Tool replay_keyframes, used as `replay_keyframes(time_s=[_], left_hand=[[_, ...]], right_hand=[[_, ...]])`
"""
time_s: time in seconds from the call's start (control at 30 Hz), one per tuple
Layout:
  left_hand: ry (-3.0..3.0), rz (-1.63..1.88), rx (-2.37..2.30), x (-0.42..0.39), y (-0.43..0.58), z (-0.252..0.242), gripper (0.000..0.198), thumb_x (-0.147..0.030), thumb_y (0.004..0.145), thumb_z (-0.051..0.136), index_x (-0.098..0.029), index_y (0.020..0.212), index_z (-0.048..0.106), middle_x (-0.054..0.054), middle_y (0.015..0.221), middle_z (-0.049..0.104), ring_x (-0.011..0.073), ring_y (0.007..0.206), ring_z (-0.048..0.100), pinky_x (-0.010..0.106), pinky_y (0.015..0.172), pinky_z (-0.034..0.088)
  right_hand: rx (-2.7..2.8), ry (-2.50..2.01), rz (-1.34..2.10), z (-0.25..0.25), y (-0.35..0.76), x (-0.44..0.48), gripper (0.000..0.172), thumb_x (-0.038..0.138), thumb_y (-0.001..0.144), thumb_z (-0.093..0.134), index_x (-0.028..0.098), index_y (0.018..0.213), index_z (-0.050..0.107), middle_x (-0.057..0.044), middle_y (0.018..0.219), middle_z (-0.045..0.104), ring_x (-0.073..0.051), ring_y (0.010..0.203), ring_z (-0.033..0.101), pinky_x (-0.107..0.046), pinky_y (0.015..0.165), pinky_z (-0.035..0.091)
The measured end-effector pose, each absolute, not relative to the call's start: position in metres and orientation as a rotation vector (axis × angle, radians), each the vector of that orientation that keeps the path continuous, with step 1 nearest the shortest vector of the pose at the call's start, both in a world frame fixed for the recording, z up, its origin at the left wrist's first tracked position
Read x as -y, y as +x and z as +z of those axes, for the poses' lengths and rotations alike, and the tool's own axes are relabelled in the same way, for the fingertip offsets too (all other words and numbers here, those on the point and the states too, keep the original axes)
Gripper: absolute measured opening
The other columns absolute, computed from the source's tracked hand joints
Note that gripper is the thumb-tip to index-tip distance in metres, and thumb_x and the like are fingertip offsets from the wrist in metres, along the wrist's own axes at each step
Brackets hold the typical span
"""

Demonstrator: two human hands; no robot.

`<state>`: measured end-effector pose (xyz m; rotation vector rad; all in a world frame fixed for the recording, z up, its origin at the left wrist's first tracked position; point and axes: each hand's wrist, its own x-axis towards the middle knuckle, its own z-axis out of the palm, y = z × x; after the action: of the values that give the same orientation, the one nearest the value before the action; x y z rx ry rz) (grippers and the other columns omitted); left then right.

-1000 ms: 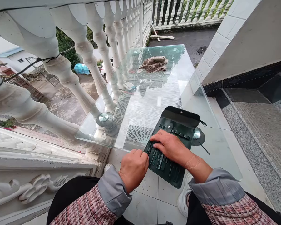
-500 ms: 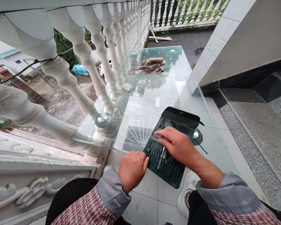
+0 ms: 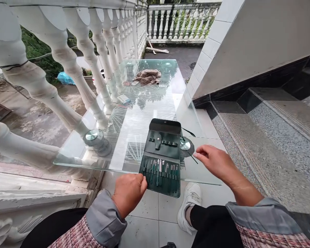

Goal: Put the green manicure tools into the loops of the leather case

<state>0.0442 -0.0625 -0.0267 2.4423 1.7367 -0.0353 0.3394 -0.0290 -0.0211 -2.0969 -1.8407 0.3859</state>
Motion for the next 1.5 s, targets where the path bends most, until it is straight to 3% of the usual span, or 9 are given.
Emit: replay_keyframes(time_s=[0.13, 0.33, 0.47, 0.63, 0.7, 0.93, 1.13, 1.3, 1.5], left_hand=[[2.422, -0.086, -1.677, 0.065, 0.052, -0.026, 0.038, -0.027, 0.089, 0.039, -0.018, 0.059, 0.061, 0.005, 0.059, 0.063, 0.0167, 0.054, 0.057, 0.028, 0.050, 0.016], [2.332, 0.013, -1.551, 0.069, 0.059, -0.029, 0.041, -0.029, 0.091, 0.039, -0.017, 0.055, 0.055, 0.003, 0.053, 0.057, 0.0142, 0.049, 0.051, 0.028, 0.050, 0.013], [2.269, 0.091, -1.474, 0.070, 0.056, -0.030, 0.045, -0.034, 0.092, 0.038, -0.016, 0.053, 0.052, 0.001, 0.050, 0.053, 0.0118, 0.047, 0.048, 0.028, 0.050, 0.013], [2.331, 0.105, -1.536, 0.068, 0.049, -0.032, 0.045, -0.040, 0.090, 0.043, -0.016, 0.054, 0.054, 0.003, 0.053, 0.057, 0.0125, 0.049, 0.048, 0.029, 0.049, 0.009], [2.361, 0.133, -1.535, 0.068, 0.046, -0.034, 0.043, -0.045, 0.087, 0.050, -0.016, 0.054, 0.055, 0.003, 0.054, 0.058, 0.0130, 0.050, 0.049, 0.029, 0.049, 0.010], [2.481, 0.368, -1.531, 0.065, 0.041, -0.039, 0.033, -0.044, 0.077, 0.065, -0.017, 0.061, 0.054, 0.002, 0.058, 0.059, 0.0146, 0.056, 0.052, 0.027, 0.051, 0.018], [2.513, 0.468, -1.454, 0.061, 0.038, -0.041, 0.035, -0.046, 0.077, 0.065, -0.017, 0.061, 0.052, 0.001, 0.057, 0.057, 0.0143, 0.055, 0.050, 0.027, 0.051, 0.022], [2.562, 0.551, -1.437, 0.060, 0.036, -0.043, 0.032, -0.040, 0.079, 0.063, -0.018, 0.061, 0.051, 0.000, 0.056, 0.055, 0.0134, 0.053, 0.049, 0.027, 0.049, 0.022], [2.589, 0.658, -1.445, 0.062, 0.035, -0.045, 0.034, -0.039, 0.071, 0.071, -0.018, 0.059, 0.048, -0.003, 0.054, 0.052, 0.0128, 0.051, 0.047, 0.027, 0.048, 0.022]], right_hand=[[1.964, -2.116, 0.270, -0.027, 0.326, 0.024, 0.016, 0.035, 0.080, 0.050, 0.021, 0.076, 0.058, -0.002, 0.082, 0.061, -0.016, 0.067, 0.054, -0.028, 0.059, 0.036], [2.112, -2.161, 0.198, -0.025, 0.313, 0.021, 0.017, 0.022, 0.085, 0.043, 0.020, 0.071, 0.053, -0.006, 0.077, 0.057, -0.017, 0.067, 0.053, -0.028, 0.056, 0.031], [1.983, -2.168, 0.243, -0.022, 0.317, 0.021, 0.016, 0.023, 0.084, 0.043, 0.021, 0.070, 0.051, -0.006, 0.074, 0.056, -0.018, 0.063, 0.051, -0.029, 0.054, 0.030], [1.480, -1.939, 0.717, -0.011, 0.311, 0.021, 0.014, 0.037, 0.077, 0.050, 0.023, 0.076, 0.052, 0.000, 0.062, 0.055, -0.015, 0.056, 0.050, -0.028, 0.052, 0.037], [1.322, -1.712, 0.993, -0.008, 0.295, 0.021, 0.024, 0.039, 0.072, 0.056, 0.021, 0.087, 0.053, 0.001, 0.064, 0.056, -0.013, 0.055, 0.051, -0.026, 0.049, 0.040], [1.223, -1.457, 1.431, -0.012, 0.229, 0.021, 0.040, 0.033, 0.067, 0.061, 0.019, 0.102, 0.047, 0.004, 0.070, 0.051, -0.010, 0.057, 0.053, -0.023, 0.048, 0.045], [1.354, -1.538, 1.389, -0.018, 0.211, 0.020, 0.030, 0.028, 0.073, 0.053, 0.020, 0.102, 0.047, 0.004, 0.072, 0.053, -0.010, 0.058, 0.058, -0.024, 0.051, 0.050], [1.408, -1.568, 1.391, -0.020, 0.207, 0.014, 0.022, 0.030, 0.076, 0.050, 0.019, 0.096, 0.049, 0.005, 0.062, 0.056, -0.010, 0.049, 0.057, -0.024, 0.048, 0.050], [1.375, -1.612, 1.374, -0.023, 0.204, 0.009, 0.016, 0.030, 0.075, 0.052, 0.019, 0.087, 0.051, 0.003, 0.065, 0.059, -0.011, 0.048, 0.058, -0.023, 0.044, 0.050]])
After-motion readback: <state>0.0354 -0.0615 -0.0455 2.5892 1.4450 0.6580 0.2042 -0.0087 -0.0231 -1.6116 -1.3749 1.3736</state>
